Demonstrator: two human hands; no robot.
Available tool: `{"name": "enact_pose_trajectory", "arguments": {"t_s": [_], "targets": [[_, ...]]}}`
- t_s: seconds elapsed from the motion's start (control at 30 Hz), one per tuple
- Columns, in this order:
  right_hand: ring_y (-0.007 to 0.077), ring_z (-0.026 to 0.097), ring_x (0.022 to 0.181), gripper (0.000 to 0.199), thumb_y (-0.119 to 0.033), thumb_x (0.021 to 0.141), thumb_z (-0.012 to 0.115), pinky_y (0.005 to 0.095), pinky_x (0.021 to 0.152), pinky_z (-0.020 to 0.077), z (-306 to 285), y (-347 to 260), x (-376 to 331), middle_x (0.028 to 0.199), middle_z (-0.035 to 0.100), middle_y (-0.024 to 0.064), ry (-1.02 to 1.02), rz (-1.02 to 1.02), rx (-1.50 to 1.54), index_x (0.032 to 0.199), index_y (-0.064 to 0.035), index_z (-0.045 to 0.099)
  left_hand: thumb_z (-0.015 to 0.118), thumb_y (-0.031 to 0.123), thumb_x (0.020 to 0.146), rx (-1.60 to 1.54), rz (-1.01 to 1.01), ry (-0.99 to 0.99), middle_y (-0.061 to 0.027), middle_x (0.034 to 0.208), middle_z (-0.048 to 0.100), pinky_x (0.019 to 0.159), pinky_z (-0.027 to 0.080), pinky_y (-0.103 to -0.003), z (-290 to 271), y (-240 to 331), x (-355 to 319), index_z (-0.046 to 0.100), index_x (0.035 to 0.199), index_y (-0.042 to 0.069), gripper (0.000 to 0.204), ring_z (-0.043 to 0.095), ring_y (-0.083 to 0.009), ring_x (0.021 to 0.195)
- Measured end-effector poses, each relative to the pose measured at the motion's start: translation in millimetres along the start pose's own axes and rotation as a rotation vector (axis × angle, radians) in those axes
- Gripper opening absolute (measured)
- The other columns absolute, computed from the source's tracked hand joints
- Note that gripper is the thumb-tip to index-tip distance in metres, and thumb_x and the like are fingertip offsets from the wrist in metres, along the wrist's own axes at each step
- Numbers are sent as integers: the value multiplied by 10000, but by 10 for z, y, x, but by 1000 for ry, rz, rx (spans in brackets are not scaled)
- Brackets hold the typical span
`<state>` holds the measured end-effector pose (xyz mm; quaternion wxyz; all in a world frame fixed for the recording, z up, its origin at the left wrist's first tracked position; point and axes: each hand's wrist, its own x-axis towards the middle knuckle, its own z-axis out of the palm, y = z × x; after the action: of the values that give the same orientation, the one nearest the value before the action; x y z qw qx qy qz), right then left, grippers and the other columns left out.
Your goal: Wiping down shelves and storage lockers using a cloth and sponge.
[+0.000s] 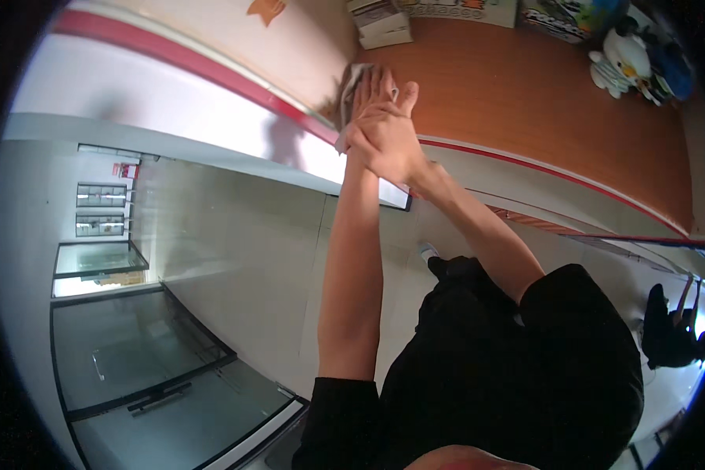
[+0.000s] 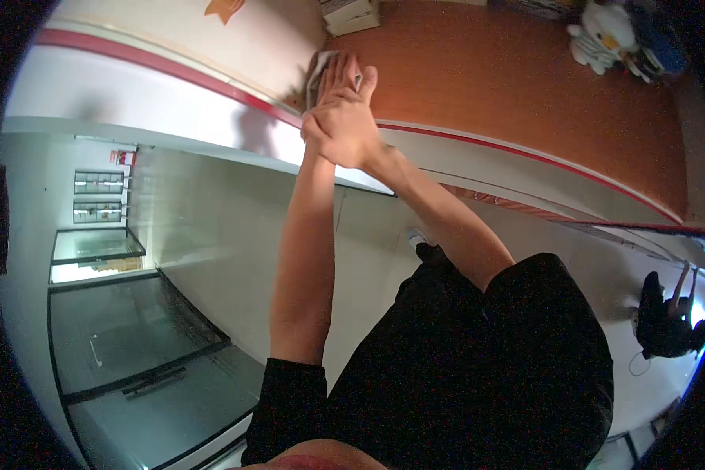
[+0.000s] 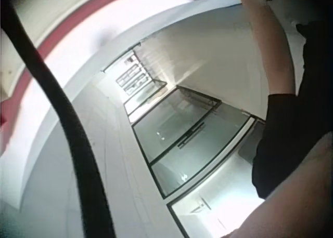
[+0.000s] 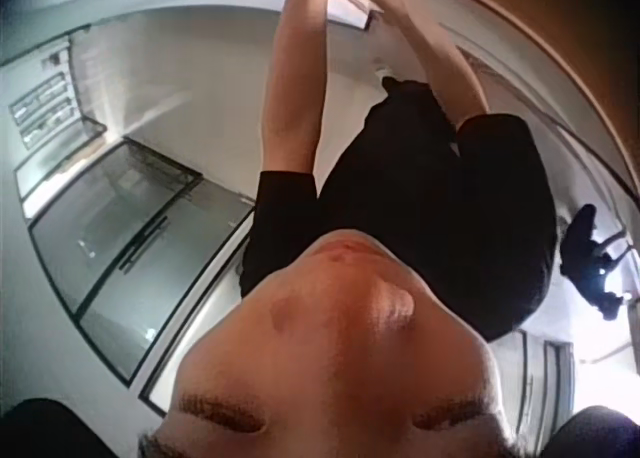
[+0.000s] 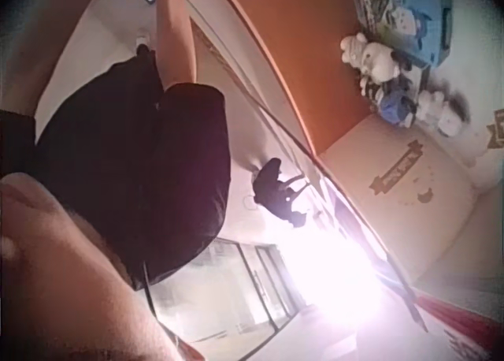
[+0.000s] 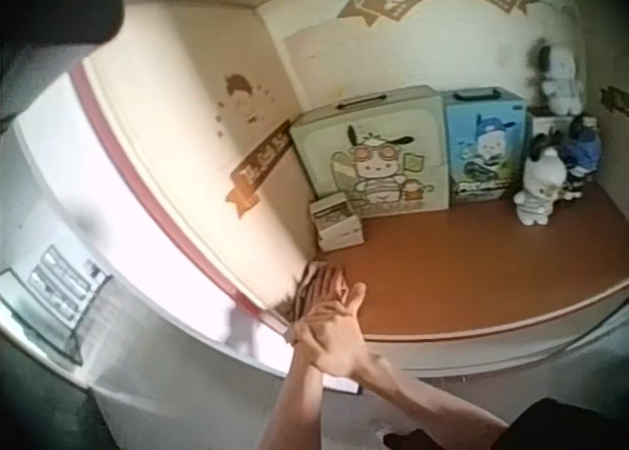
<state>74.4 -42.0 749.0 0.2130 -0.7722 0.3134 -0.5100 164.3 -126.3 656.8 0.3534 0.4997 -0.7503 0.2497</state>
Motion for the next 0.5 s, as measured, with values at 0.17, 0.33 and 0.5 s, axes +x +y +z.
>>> {"name": "enact_pose_trajectory", "arguments": {"t_s": [0.17, 0.33, 0.5], "targets": [[291, 611, 861, 293, -161, 917, 522, 373, 990, 410, -264, -110, -227, 815, 737, 90, -71, 29, -61, 734, -51, 723, 515, 570, 1036, -8, -54, -52, -169, 1486, 580, 1161, 410, -444, -270, 355, -22, 542, 1458, 28, 687, 542, -390, 1384], [300, 602, 854, 300, -168, 920, 520, 377, 999, 404, -560, -255, -542, 823, 736, 97, -121, 17, -28, 732, -35, 712, 507, 538, 1050, -54, -192, -96, -206, 1502, 552, 1180, 385, -480, -434, 862, -85, 517, 1472, 8, 677, 509, -407, 1408], [308, 597, 866, 304, -169, 922, 516, 386, 986, 414, -880, -324, -809, 832, 732, 111, -149, 15, -3, 735, -17, 702, 500, 589, 1030, -35, -263, -65, -224, 1526, 520, 1185, 369, -505, -438, 1294, -188, 497, 1486, -6, 750, 462, -424, 1440]]}}
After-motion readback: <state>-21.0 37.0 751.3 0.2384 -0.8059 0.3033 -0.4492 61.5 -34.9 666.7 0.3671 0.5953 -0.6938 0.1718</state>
